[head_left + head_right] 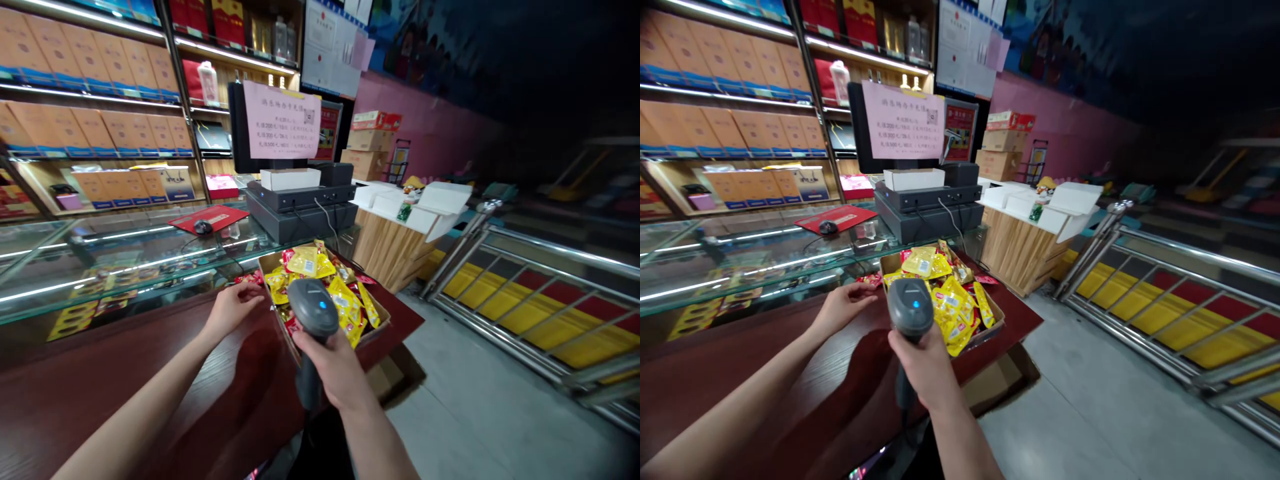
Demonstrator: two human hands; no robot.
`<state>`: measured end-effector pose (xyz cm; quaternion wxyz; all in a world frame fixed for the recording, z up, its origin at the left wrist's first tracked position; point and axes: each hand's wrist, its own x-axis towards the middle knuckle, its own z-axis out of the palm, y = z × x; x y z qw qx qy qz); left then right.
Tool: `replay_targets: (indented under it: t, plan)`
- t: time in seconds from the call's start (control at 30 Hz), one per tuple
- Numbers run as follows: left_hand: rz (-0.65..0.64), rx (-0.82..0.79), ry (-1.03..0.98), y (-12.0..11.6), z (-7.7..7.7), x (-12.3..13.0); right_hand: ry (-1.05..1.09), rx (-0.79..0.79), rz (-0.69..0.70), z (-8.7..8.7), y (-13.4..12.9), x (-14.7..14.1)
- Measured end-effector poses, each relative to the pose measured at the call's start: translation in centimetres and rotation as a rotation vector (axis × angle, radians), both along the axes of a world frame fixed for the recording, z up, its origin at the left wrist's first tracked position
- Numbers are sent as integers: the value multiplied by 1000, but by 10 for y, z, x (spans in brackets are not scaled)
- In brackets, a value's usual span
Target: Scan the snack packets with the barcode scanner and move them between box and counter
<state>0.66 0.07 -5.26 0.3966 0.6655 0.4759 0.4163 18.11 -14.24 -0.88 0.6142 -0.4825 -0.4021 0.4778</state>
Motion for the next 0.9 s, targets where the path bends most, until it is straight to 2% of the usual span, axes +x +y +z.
replay_targets:
  t: [0.1,0.23,0.3,0.4,0.47,0.57,0.7,0.8,0.9]
  plan:
    - [3,57,93,19,-20,-17,-9,-32,93,-5,22,-37]
    - [-168,286,455,56,-50,-11,-25,-97,130,-9,50,-66]
    - [-99,327,677,75,-64,-3,-33,-106,136,-13,60,-70]
    - [-10,304,799,97,-77,5,-44,-109,121,-23,70,-72]
    - [28,316,876,101,-81,6,-63,-119,112,-32,74,-71]
    - [41,405,945,89,-81,-1,-116,-138,129,-45,81,-71]
    - [-1,480,942,43,-75,-25,-188,-174,182,-55,87,-71]
    - [-101,422,837,1,-67,-53,-194,-178,256,-59,86,-71]
    - [-185,240,617,-31,-55,-79,-192,-182,409,-65,81,-70]
